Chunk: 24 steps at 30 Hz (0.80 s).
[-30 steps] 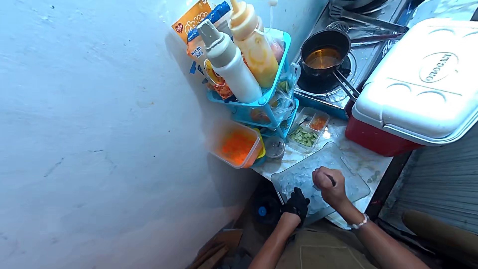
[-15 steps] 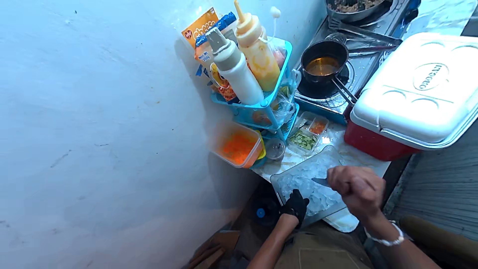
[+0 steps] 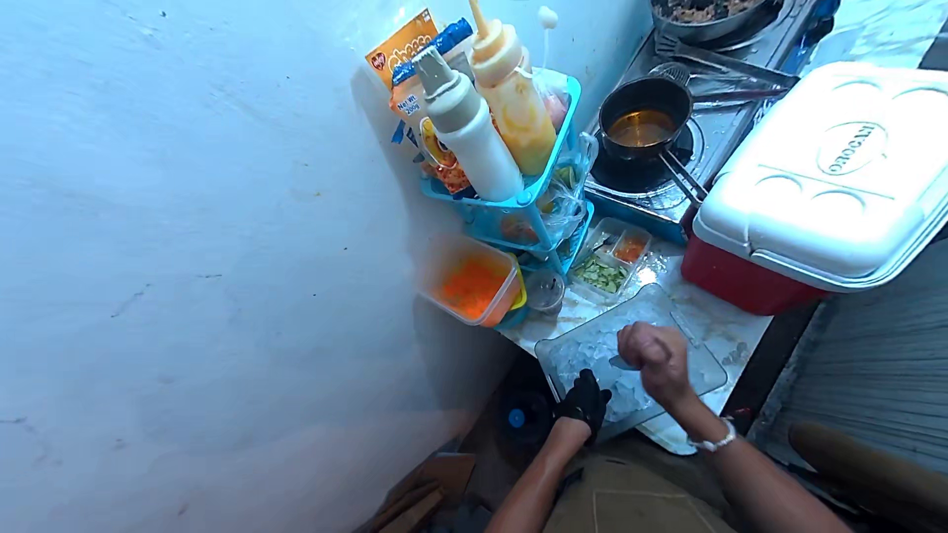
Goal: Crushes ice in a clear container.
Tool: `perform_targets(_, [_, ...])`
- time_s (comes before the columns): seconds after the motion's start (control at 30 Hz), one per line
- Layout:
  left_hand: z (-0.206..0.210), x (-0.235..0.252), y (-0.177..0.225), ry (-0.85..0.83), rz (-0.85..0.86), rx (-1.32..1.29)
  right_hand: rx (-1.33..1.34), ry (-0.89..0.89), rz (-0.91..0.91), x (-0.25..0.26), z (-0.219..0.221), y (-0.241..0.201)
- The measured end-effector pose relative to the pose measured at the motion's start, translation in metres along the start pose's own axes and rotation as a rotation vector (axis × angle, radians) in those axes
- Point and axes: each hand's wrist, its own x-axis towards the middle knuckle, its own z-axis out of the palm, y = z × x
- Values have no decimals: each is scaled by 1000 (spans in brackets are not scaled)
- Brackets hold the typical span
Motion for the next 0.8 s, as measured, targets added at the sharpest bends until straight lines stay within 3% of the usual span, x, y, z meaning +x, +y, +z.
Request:
perform_targets(0.1, [6,17,-1,-6,-61,-55,88,17,-46,19,-6,-50])
perform_targets(0.27, [2,0,-5,40,13,-58,100,44,50,-1,5,-7])
perform_targets(0.37, [-16,-13,11,-18,-72,-54,128,-16,-25,18,-7,-41])
perform_targets(0.43, [-2,1,2,-16,-72,-50,143,-34,-78,17,-7,-60])
perform_targets(0.5, [12,13,-13,35,5,-33,92,-24,-45,-4,4,-29])
perform_targets(0.6, [-3,-8,-5,-8,43,13,9,-20,14,-15,11,17])
perform_targets(0.67, [20,2,-27,131,157,39,-4,-25,-29,3,2,-9])
perform_targets(0.8, [7,11,-3,46,-28,-82,79,49,-112,27,-21,-60])
